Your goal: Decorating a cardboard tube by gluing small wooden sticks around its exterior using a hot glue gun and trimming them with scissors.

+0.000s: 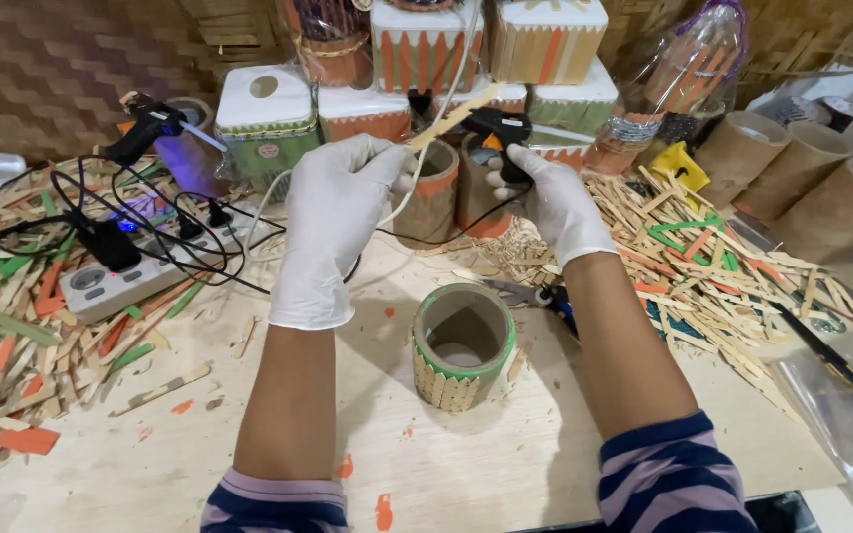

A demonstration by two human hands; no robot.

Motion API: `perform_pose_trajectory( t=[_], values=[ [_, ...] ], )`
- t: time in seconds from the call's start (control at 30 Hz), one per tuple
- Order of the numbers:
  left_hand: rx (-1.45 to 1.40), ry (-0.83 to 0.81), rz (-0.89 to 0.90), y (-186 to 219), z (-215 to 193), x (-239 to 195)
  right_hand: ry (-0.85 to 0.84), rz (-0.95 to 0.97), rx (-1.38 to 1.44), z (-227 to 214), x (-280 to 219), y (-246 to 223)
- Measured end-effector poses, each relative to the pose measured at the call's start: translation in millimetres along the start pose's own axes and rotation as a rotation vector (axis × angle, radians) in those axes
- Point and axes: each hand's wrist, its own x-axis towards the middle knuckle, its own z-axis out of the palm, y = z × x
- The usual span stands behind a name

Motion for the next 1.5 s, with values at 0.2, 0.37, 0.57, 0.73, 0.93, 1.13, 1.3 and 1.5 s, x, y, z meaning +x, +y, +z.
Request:
perform_pose_trajectory(
  t=[0.2, 0.37, 0.57, 0.73, 0.93, 1.13, 1.3, 1.5],
  values=[
    [-0.052, 0.116, -0.063, -3, -7, 11, 0.106, -0.162, 0.112, 1, 8, -2],
    [0.000, 0.130, -0.030, -6, -4, 11, 0.163, -0.349, 0.076, 15, -31, -26],
    [0.013, 0.179, -0.044, -1, -5, 9, 0.169, -0.679, -0.130, 38, -81, -43],
    [0.023, 0.224, -0.017, -1, -3, 8, 0.237, -0.690, -0.219, 44, -93, -43],
    [-0.029, 0.213, -0.024, 1, -3, 3, 0.196, -0.552, -0.179, 47, -101, -45],
    [-0.030, 0.232, 0.029, 1, -1, 1, 0.194, -0.490, -0.296, 38, -87, -31],
    [-0.025, 0.237, 0.063, 5, -1, -2, 0.191, -0.455, -0.314, 47, -99, -38],
    [-0.008, 0.219, 0.069, 9, -1, -5, 0.193, -0.443, -0.370, 49, -105, -43]
  ],
)
